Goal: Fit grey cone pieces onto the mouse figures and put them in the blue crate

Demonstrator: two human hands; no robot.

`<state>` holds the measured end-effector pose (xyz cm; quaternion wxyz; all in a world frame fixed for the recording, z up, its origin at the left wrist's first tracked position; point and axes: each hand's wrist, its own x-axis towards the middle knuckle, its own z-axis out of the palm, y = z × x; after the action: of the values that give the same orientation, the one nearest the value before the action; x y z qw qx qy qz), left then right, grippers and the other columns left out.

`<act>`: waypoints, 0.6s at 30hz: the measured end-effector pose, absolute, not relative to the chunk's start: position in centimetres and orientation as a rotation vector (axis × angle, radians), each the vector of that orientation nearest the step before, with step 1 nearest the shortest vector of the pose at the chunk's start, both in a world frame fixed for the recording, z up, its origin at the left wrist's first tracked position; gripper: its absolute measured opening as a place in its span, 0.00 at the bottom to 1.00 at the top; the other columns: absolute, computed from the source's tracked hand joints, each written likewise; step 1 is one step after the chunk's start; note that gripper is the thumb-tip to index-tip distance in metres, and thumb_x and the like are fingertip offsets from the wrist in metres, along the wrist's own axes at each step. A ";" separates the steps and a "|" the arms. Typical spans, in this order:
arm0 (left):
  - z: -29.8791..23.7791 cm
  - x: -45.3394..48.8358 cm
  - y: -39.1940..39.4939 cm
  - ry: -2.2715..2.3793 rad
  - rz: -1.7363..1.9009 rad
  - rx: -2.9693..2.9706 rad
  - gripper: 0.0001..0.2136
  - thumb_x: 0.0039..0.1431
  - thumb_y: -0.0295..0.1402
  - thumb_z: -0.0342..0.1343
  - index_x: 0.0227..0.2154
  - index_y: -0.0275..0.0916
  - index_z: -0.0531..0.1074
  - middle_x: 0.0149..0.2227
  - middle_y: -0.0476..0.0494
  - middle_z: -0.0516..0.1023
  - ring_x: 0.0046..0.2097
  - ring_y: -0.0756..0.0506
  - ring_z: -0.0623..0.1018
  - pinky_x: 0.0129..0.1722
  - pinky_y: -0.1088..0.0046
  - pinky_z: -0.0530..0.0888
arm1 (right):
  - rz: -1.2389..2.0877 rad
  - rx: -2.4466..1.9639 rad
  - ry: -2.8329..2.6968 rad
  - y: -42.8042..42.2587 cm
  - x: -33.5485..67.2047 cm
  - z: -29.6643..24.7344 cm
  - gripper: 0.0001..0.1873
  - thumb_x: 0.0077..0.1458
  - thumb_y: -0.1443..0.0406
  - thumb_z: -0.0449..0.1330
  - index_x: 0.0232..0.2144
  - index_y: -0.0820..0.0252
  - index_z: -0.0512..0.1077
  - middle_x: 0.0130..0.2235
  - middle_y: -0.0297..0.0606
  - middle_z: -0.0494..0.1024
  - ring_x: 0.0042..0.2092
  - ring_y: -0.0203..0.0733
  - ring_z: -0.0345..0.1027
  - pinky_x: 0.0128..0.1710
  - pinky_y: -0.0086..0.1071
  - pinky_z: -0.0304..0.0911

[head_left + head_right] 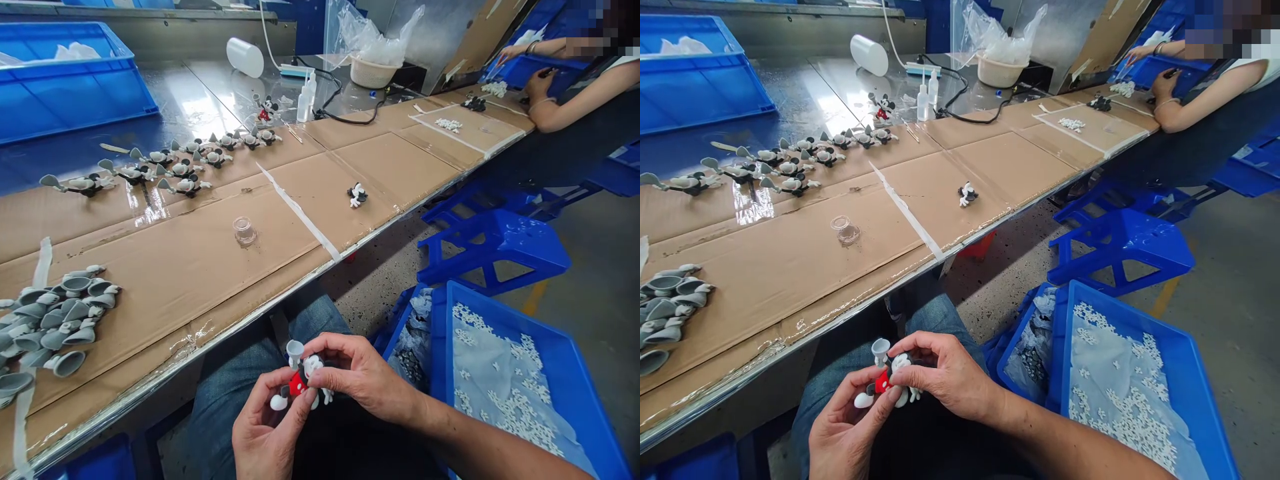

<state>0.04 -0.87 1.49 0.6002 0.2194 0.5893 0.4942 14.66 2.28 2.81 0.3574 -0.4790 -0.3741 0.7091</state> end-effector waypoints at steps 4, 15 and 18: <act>1.9 0.3 -1.0 1.391 1.180 0.509 0.18 0.33 0.41 0.76 0.27 0.39 0.80 0.26 0.49 0.80 0.28 0.52 0.77 0.31 0.83 0.74 | 1.739 -1.278 -1.045 2.2 14.6 3.2 0.12 0.50 0.63 0.69 0.36 0.63 0.78 0.33 0.33 0.76 0.34 0.34 0.68 0.36 0.27 0.64; 2.2 0.8 -1.2 1.396 1.272 0.643 0.15 0.36 0.43 0.76 0.26 0.42 0.82 0.28 0.50 0.79 0.32 0.51 0.78 0.35 0.84 0.75 | 1.523 -1.346 -1.242 1.7 14.6 4.3 0.06 0.52 0.65 0.66 0.35 0.61 0.80 0.33 0.34 0.76 0.35 0.35 0.67 0.36 0.28 0.63; 2.1 0.7 -1.4 1.368 1.303 0.659 0.15 0.35 0.43 0.76 0.25 0.42 0.82 0.27 0.50 0.80 0.31 0.51 0.78 0.33 0.84 0.75 | 1.501 -1.344 -1.300 1.8 15.0 4.6 0.06 0.52 0.66 0.66 0.34 0.61 0.80 0.32 0.34 0.77 0.35 0.36 0.67 0.37 0.28 0.63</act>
<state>0.71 -1.37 2.13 0.5399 0.2773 0.5753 0.5483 15.02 1.82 4.61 0.3635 -0.5221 -0.5049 0.5834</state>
